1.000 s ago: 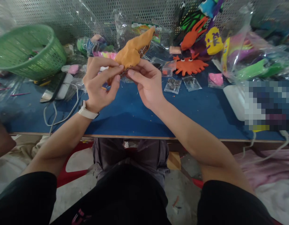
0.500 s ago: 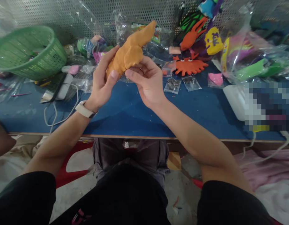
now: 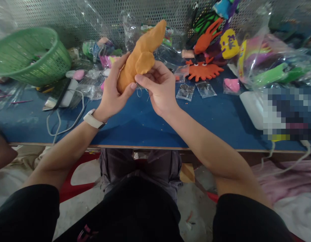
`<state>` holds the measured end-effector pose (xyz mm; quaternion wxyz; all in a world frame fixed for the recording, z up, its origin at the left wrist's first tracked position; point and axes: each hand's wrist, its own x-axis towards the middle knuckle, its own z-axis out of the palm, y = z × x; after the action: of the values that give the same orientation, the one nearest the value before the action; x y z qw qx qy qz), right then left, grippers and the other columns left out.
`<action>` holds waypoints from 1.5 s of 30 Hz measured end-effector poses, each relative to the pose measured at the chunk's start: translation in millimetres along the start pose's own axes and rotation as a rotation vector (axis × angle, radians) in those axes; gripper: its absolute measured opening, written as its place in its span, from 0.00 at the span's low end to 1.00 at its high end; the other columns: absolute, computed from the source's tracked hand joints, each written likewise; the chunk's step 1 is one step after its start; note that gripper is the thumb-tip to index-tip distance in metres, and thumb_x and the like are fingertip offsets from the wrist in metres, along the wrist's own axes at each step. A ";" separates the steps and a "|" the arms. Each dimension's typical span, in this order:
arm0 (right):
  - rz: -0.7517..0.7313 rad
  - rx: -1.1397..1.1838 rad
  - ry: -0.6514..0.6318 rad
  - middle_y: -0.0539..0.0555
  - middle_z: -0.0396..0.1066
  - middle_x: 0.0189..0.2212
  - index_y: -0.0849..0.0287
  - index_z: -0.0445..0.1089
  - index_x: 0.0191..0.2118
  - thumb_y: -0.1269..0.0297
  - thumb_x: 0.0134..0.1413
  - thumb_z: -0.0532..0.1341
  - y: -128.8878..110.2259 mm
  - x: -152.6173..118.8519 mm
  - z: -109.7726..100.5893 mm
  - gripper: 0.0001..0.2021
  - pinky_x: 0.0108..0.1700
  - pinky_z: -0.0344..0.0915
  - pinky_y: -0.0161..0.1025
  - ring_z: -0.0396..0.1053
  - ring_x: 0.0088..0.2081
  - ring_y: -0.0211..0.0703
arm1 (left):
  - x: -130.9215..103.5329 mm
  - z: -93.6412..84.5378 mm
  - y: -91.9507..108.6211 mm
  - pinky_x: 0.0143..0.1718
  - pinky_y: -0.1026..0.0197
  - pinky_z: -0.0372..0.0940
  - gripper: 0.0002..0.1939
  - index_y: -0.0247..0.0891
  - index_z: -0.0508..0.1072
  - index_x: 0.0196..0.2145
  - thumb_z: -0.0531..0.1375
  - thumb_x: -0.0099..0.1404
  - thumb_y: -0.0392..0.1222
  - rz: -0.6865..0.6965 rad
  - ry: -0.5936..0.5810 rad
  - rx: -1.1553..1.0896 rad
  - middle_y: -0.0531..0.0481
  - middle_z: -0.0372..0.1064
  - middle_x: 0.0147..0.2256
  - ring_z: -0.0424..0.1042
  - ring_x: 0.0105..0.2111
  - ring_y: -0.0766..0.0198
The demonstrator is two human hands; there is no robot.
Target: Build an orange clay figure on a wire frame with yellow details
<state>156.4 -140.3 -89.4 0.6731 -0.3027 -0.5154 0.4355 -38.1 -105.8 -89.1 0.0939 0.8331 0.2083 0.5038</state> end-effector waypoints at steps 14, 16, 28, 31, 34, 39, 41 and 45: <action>-0.020 0.051 -0.051 0.49 0.82 0.49 0.43 0.73 0.43 0.39 0.53 0.84 -3.9 -3.4 4.7 0.25 0.63 0.83 0.55 0.81 0.58 0.55 | -1.6 5.0 13.0 0.76 0.34 0.72 0.32 0.59 0.64 0.75 0.58 0.83 0.73 -0.062 0.075 0.037 0.43 0.73 0.73 0.75 0.73 0.43; -0.015 0.042 -0.046 0.49 0.82 0.49 0.43 0.74 0.43 0.39 0.53 0.83 -3.0 -3.6 3.8 0.25 0.63 0.83 0.55 0.81 0.57 0.54 | -2.6 6.3 9.6 0.77 0.35 0.71 0.35 0.59 0.63 0.75 0.56 0.82 0.77 -0.078 0.064 0.048 0.43 0.72 0.74 0.74 0.74 0.43; 0.082 0.126 -0.011 0.49 0.85 0.44 0.41 0.78 0.38 0.27 0.53 0.80 -23.2 -6.7 10.6 0.26 0.57 0.88 0.57 0.84 0.55 0.59 | -3.4 5.1 -1.6 0.76 0.35 0.71 0.40 0.60 0.60 0.79 0.61 0.79 0.77 -0.048 0.048 0.051 0.40 0.71 0.73 0.71 0.76 0.38; 0.093 0.130 0.007 0.50 0.85 0.43 0.43 0.75 0.35 0.26 0.56 0.79 -25.1 -6.5 11.5 0.27 0.55 0.87 0.55 0.83 0.57 0.58 | -4.3 5.1 -8.3 0.79 0.32 0.67 0.43 0.59 0.61 0.79 0.64 0.77 0.77 -0.027 0.043 0.037 0.38 0.70 0.74 0.69 0.77 0.35; 0.070 0.160 0.005 0.49 0.83 0.41 0.45 0.72 0.33 0.31 0.58 0.80 -23.7 -6.2 11.0 0.27 0.56 0.86 0.54 0.84 0.54 0.55 | -3.4 3.8 -7.3 0.80 0.31 0.66 0.43 0.58 0.62 0.79 0.65 0.76 0.77 -0.007 0.051 0.025 0.38 0.70 0.74 0.68 0.77 0.34; 0.119 0.113 0.029 0.49 0.82 0.42 0.45 0.70 0.32 0.31 0.53 0.82 -25.7 -8.1 12.4 0.29 0.52 0.87 0.53 0.83 0.55 0.56 | -0.9 1.6 -4.2 0.75 0.33 0.72 0.40 0.59 0.65 0.77 0.65 0.77 0.76 0.004 0.072 -0.020 0.39 0.71 0.72 0.73 0.73 0.36; 0.132 0.112 0.027 0.50 0.82 0.42 0.46 0.71 0.32 0.31 0.54 0.82 -26.2 -9.2 13.3 0.29 0.52 0.88 0.53 0.82 0.57 0.57 | -0.6 2.6 -7.5 0.72 0.34 0.74 0.39 0.60 0.65 0.76 0.65 0.77 0.75 -0.001 0.096 -0.050 0.40 0.72 0.71 0.75 0.72 0.36; 0.155 0.143 0.001 0.49 0.83 0.43 0.47 0.74 0.33 0.36 0.53 0.84 -23.5 -10.2 13.0 0.27 0.56 0.88 0.51 0.82 0.59 0.55 | -0.8 5.5 -12.5 0.74 0.32 0.74 0.37 0.59 0.68 0.74 0.66 0.77 0.75 0.014 0.123 -0.054 0.41 0.73 0.69 0.75 0.72 0.36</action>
<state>149.5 -160.2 -70.0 0.6574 -0.2930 -0.4579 0.5217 -36.8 -94.6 -96.9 0.0997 0.7991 0.1945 0.5601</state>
